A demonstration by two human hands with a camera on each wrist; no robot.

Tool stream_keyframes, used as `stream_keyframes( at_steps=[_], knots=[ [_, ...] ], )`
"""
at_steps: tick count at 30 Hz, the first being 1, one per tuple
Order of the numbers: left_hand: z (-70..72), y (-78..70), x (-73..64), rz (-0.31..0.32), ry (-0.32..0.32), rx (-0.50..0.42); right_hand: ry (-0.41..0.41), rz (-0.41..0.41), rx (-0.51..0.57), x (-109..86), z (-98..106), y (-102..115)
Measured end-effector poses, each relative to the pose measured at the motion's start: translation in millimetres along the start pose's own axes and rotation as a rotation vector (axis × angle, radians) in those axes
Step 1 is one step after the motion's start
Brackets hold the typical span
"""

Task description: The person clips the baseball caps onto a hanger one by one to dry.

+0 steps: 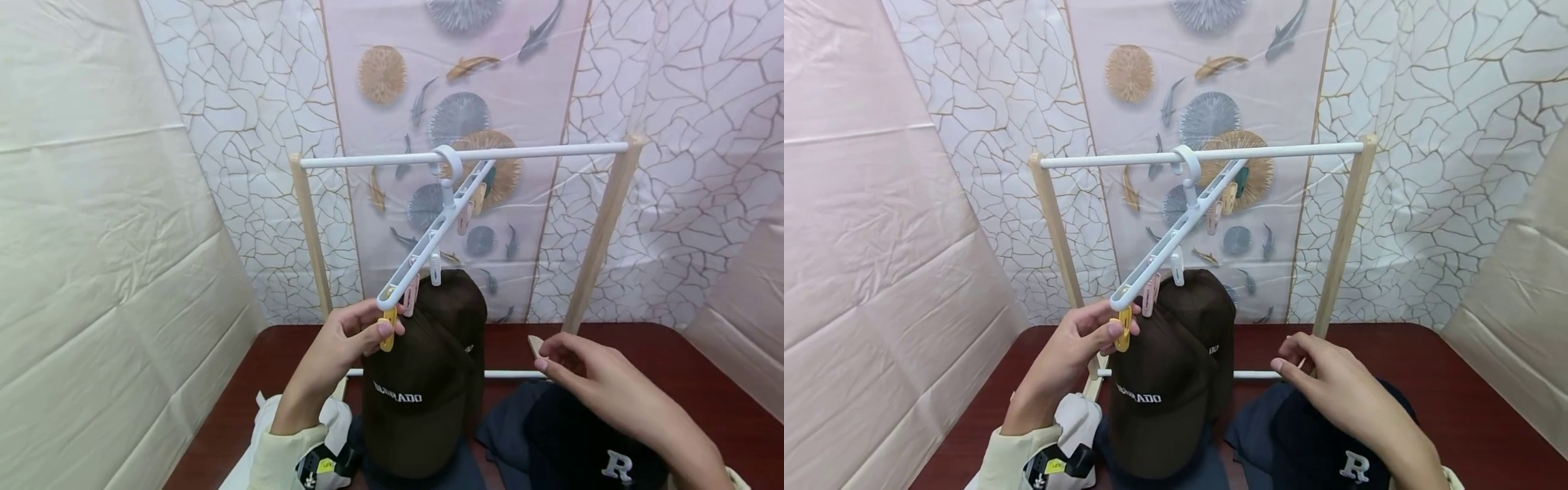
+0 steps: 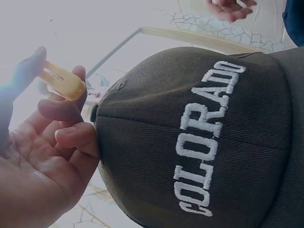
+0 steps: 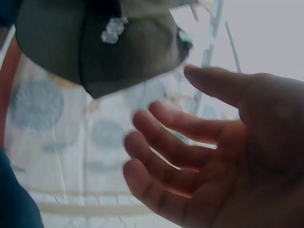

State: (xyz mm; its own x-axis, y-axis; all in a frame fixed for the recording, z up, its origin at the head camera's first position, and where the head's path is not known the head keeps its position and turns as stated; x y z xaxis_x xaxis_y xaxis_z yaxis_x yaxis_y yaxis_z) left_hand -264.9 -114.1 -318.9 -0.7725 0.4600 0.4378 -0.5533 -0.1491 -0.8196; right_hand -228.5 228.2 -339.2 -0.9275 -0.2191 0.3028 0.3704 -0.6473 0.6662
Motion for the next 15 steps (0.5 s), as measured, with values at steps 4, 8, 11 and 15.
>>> stream_keyframes(
  at_steps=[4,8,11,15],
  knots=[
    [5.5,-3.3,-2.5,0.014,-0.012,0.02,0.049,-0.023,-0.026,2.0,9.8,-7.6],
    [10.6,-7.4,-2.6,0.003,-0.012,0.037,0.033,-0.013,-0.076,5.4,21.4,-12.7],
    [13.9,-9.7,-2.3,-0.017,-0.012,0.052,0.011,0.002,-0.127,9.3,31.9,-16.0],
    [18.7,-9.5,-5.0,-0.025,-0.036,0.073,0.056,-0.013,-0.185,14.9,41.4,-24.1]
  ],
)
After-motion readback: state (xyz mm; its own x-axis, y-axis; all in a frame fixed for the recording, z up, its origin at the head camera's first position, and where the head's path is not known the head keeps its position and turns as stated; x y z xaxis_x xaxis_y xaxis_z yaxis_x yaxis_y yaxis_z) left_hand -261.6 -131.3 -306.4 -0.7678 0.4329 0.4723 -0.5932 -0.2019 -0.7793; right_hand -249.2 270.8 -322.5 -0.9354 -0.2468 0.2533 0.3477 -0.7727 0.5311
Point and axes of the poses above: each hand's wrist, its own x-axis towards the middle knuckle, its own z-axis out of the back of the hand, y = z × x, the point moved 5 cm from there along x, towards the middle knuckle, and after that the axes turned 15 degrees about x, right-handed, at the moved point
